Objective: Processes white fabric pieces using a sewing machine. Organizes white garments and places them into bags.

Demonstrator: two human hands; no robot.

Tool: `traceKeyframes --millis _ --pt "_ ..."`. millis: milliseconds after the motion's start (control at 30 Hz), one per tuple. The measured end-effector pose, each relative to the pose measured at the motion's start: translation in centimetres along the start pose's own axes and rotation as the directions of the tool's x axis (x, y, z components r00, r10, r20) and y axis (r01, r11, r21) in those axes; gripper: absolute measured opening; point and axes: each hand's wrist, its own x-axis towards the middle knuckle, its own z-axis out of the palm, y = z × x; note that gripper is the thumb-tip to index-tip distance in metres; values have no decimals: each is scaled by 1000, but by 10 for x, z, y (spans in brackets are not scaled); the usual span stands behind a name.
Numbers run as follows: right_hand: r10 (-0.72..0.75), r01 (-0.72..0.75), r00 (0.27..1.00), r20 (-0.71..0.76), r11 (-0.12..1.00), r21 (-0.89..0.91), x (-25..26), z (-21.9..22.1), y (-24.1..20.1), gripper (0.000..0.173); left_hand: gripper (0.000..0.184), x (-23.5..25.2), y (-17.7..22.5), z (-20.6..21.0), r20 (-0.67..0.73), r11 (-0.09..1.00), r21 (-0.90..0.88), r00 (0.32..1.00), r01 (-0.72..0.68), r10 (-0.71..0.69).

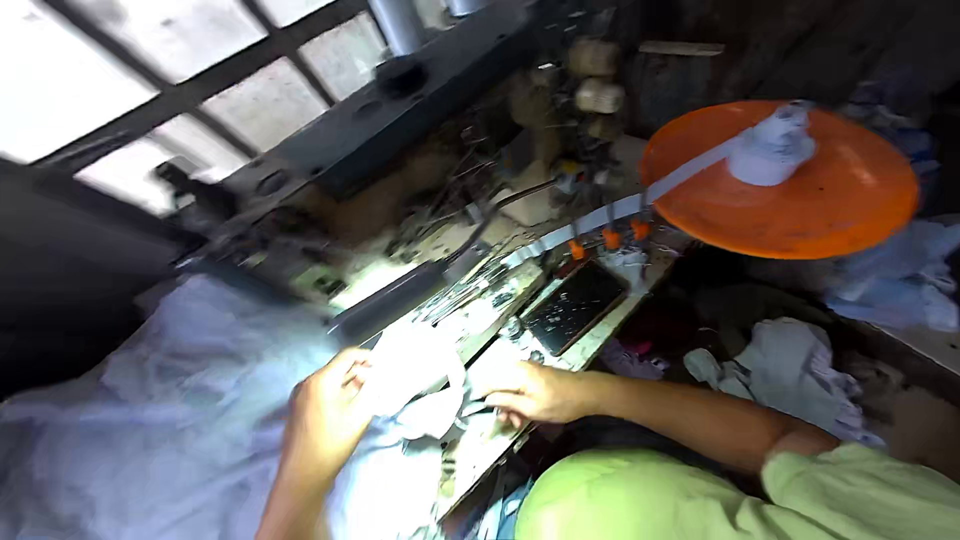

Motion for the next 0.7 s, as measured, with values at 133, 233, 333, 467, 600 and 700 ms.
traceKeyframes --millis 133,233,333,467,600,700 --pt "-78 -23 939 -334 957 -289 35 -13 -27 29 5 -2 0 -8 41 874 -419 967 245 -251" --pt "-250 28 907 -340 840 -542 71 -8 -35 23 15 -8 -5 -6 39 650 -711 938 268 -344" --pt "-146 -45 951 -272 805 -591 92 6 -56 22 16 -15 -9 -4 23 528 -817 928 231 -371" --pt "-115 -96 954 -276 756 -647 105 28 -52 21 20 -22 -11 1 0 484 -853 928 195 -374" --pt "9 -200 952 -305 774 -601 120 35 -59 23 32 -26 -8 6 -36 515 -839 925 177 -377" --pt "113 -280 947 -301 749 -600 124 37 -65 22 33 -28 -10 14 -106 610 -779 929 144 -355"
